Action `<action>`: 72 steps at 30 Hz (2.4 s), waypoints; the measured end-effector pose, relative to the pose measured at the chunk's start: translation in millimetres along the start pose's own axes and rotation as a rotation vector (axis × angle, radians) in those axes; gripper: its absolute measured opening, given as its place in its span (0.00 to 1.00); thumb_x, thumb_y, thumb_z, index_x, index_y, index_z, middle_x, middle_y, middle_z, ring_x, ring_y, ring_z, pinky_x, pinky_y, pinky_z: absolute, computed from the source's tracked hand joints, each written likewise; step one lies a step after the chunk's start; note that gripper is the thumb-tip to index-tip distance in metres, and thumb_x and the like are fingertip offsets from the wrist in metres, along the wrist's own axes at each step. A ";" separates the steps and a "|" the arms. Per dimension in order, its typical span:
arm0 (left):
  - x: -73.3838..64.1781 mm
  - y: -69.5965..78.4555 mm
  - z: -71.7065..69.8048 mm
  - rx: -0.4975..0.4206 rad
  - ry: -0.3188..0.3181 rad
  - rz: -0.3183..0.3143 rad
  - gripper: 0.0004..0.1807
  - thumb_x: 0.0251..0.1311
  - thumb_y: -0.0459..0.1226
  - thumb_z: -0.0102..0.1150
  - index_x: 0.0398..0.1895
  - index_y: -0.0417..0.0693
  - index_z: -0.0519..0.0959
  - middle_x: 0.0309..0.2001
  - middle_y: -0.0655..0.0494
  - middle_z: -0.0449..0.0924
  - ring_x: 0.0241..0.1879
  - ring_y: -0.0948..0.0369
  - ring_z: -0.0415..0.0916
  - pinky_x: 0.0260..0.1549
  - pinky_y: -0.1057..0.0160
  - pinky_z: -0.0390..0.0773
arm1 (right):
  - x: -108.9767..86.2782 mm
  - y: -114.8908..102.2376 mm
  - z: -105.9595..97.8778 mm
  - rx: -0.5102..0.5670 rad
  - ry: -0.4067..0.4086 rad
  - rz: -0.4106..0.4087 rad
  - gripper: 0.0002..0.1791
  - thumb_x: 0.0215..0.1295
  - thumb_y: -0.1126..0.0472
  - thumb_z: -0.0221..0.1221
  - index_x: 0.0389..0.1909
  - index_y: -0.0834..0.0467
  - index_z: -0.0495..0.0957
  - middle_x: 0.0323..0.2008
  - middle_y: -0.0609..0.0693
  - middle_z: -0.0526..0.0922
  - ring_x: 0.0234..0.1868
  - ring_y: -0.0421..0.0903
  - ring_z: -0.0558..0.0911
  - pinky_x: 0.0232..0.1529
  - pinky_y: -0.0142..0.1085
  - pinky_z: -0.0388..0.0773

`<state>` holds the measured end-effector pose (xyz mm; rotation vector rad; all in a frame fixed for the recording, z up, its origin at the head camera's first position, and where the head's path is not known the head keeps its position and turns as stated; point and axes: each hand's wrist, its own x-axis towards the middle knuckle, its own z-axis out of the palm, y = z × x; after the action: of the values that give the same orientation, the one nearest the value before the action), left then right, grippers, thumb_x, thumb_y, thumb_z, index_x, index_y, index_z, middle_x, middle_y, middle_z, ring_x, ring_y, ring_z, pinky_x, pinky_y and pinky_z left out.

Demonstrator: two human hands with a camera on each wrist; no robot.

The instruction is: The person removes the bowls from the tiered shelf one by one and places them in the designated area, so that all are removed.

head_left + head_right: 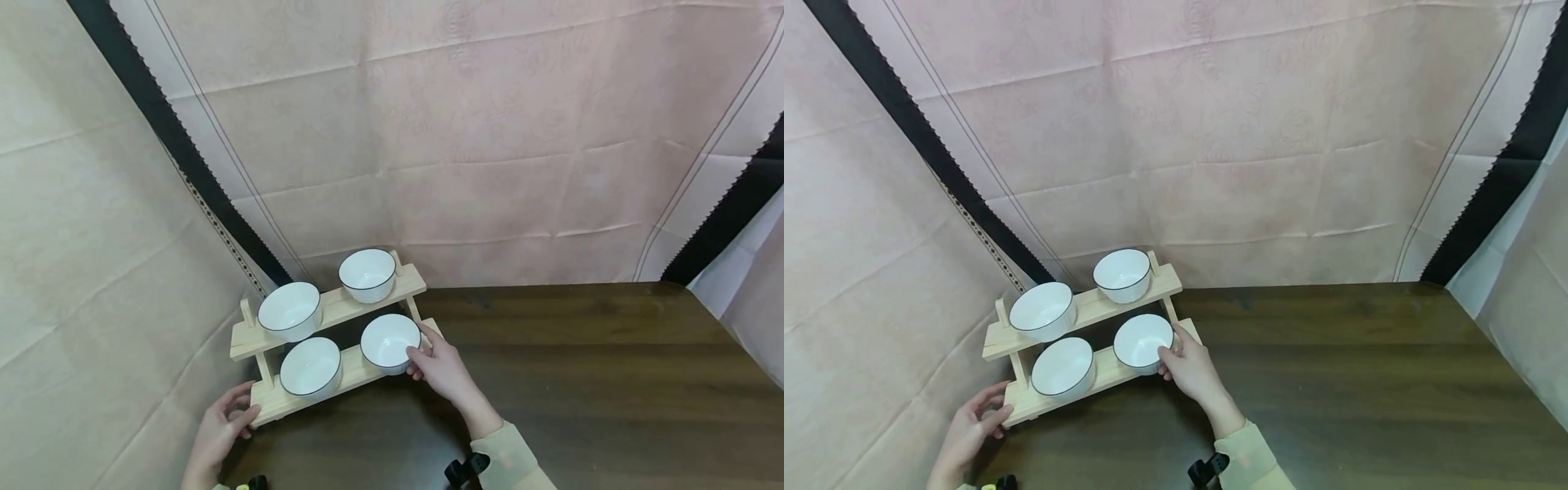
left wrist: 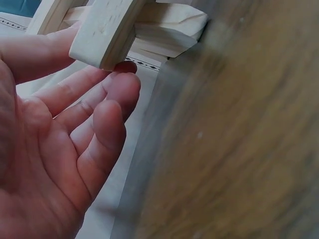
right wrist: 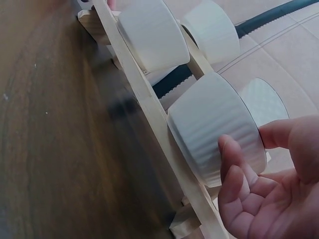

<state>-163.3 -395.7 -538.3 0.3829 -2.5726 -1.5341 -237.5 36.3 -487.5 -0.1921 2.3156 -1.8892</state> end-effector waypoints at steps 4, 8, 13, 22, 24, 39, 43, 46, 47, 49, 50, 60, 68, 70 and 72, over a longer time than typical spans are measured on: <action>1.5 1.2 -2.5 -0.005 -0.014 -0.019 0.35 0.70 0.32 0.69 0.78 0.36 0.70 0.44 0.53 0.86 0.24 0.63 0.81 0.26 0.60 0.84 | -0.3 0.4 2.6 0.022 0.017 0.010 0.36 0.79 0.60 0.61 0.83 0.60 0.63 0.27 0.55 0.88 0.26 0.43 0.84 0.37 0.40 0.87; 4.7 6.2 -6.1 -0.005 -0.038 -0.085 0.36 0.70 0.32 0.69 0.79 0.34 0.68 0.46 0.53 0.87 0.28 0.64 0.81 0.29 0.61 0.86 | -0.1 0.7 4.3 0.033 0.021 0.010 0.37 0.78 0.60 0.61 0.83 0.61 0.63 0.27 0.55 0.88 0.26 0.43 0.84 0.37 0.40 0.87; 10.1 14.8 -9.8 0.030 -0.074 -0.121 0.36 0.70 0.31 0.68 0.78 0.31 0.67 0.47 0.50 0.88 0.32 0.65 0.81 0.33 0.62 0.87 | -0.6 -1.1 5.0 0.023 0.018 0.005 0.37 0.78 0.60 0.60 0.83 0.61 0.63 0.27 0.56 0.88 0.26 0.43 0.84 0.37 0.40 0.87; 8.2 12.0 -16.0 0.051 -0.135 -0.140 0.33 0.67 0.29 0.68 0.72 0.27 0.67 0.43 0.52 0.86 0.33 0.65 0.83 0.34 0.61 0.86 | -1.0 0.7 7.6 -0.007 -0.012 0.009 0.36 0.78 0.60 0.61 0.83 0.61 0.63 0.27 0.54 0.88 0.26 0.43 0.83 0.37 0.41 0.86; 6.5 8.6 -16.1 0.033 -0.144 -0.132 0.34 0.68 0.29 0.67 0.73 0.27 0.65 0.44 0.52 0.86 0.34 0.66 0.83 0.34 0.61 0.87 | -0.6 2.3 7.8 -0.006 -0.013 0.010 0.36 0.78 0.60 0.60 0.83 0.61 0.63 0.26 0.53 0.88 0.26 0.43 0.83 0.38 0.42 0.87; 9.5 -4.5 -9.6 -0.082 -0.110 -0.006 0.33 0.68 0.28 0.69 0.74 0.28 0.68 0.40 0.63 0.85 0.33 0.68 0.84 0.32 0.62 0.87 | 2.0 2.8 0.2 0.001 0.031 0.018 0.35 0.77 0.63 0.59 0.82 0.59 0.65 0.26 0.54 0.87 0.26 0.45 0.83 0.36 0.41 0.83; 9.2 -6.8 -9.5 -0.082 -0.109 -0.015 0.34 0.68 0.29 0.69 0.74 0.28 0.68 0.41 0.63 0.85 0.34 0.68 0.84 0.32 0.62 0.87 | 0.9 2.9 -3.0 -0.013 0.030 0.022 0.35 0.76 0.64 0.58 0.82 0.60 0.65 0.25 0.53 0.87 0.26 0.45 0.83 0.37 0.44 0.85; 8.6 -8.0 -8.8 -0.085 -0.104 -0.018 0.34 0.68 0.29 0.69 0.74 0.28 0.69 0.40 0.65 0.85 0.34 0.68 0.84 0.32 0.61 0.87 | 0.9 3.0 -8.1 -0.024 0.033 0.023 0.34 0.76 0.64 0.58 0.82 0.62 0.66 0.25 0.53 0.87 0.26 0.45 0.83 0.38 0.45 0.86; 8.5 -8.2 -8.7 -0.086 -0.103 -0.019 0.34 0.68 0.29 0.69 0.74 0.28 0.68 0.39 0.65 0.85 0.34 0.68 0.84 0.32 0.61 0.87 | 1.1 3.1 -10.6 -0.028 0.034 0.022 0.34 0.76 0.64 0.58 0.82 0.62 0.66 0.26 0.53 0.87 0.26 0.45 0.83 0.38 0.45 0.86; 8.3 -8.6 -8.2 -0.091 -0.099 -0.015 0.34 0.68 0.29 0.69 0.74 0.28 0.69 0.39 0.66 0.85 0.34 0.68 0.84 0.32 0.62 0.87 | 1.7 3.2 -16.8 -0.030 0.031 0.021 0.34 0.77 0.64 0.58 0.81 0.62 0.66 0.26 0.54 0.87 0.27 0.46 0.83 0.39 0.45 0.87; 8.4 -8.8 -8.0 -0.091 -0.097 -0.010 0.33 0.68 0.28 0.69 0.74 0.28 0.69 0.39 0.67 0.85 0.33 0.68 0.84 0.32 0.62 0.87 | 1.9 3.1 -20.6 -0.034 0.028 0.017 0.34 0.77 0.64 0.58 0.81 0.62 0.66 0.27 0.54 0.87 0.27 0.46 0.83 0.39 0.45 0.87; 10.2 -7.1 -8.7 -0.081 -0.111 -0.045 0.35 0.70 0.31 0.68 0.76 0.29 0.67 0.41 0.67 0.85 0.35 0.69 0.84 0.35 0.62 0.87 | 2.7 2.1 -69.7 -0.084 -0.016 0.013 0.32 0.80 0.62 0.57 0.82 0.62 0.66 0.32 0.57 0.87 0.30 0.47 0.84 0.40 0.42 0.87; 13.7 -6.7 -10.2 -0.080 -0.119 -0.051 0.35 0.70 0.31 0.68 0.76 0.30 0.67 0.40 0.69 0.85 0.36 0.69 0.84 0.35 0.62 0.87 | 1.7 8.7 -101.1 -0.074 0.021 0.015 0.34 0.83 0.59 0.56 0.84 0.60 0.62 0.36 0.58 0.88 0.34 0.48 0.84 0.43 0.39 0.86; 14.6 -5.6 -10.8 -0.074 -0.122 -0.066 0.35 0.71 0.32 0.68 0.77 0.30 0.66 0.42 0.67 0.85 0.36 0.68 0.84 0.36 0.61 0.87 | 1.5 12.3 -106.9 -0.077 0.035 0.003 0.33 0.83 0.59 0.55 0.85 0.59 0.61 0.40 0.60 0.88 0.36 0.48 0.84 0.43 0.38 0.86; 15.5 -5.4 -11.0 -0.068 -0.126 -0.076 0.35 0.71 0.33 0.68 0.77 0.30 0.66 0.42 0.65 0.85 0.36 0.68 0.84 0.36 0.61 0.87 | 1.2 15.9 -111.8 -0.082 0.050 0.002 0.33 0.84 0.59 0.54 0.86 0.57 0.61 0.46 0.62 0.87 0.38 0.49 0.84 0.44 0.38 0.86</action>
<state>-174.8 -411.8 -538.1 0.3927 -2.6183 -1.7198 -260.4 146.7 -481.1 -0.1533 2.4274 -1.8199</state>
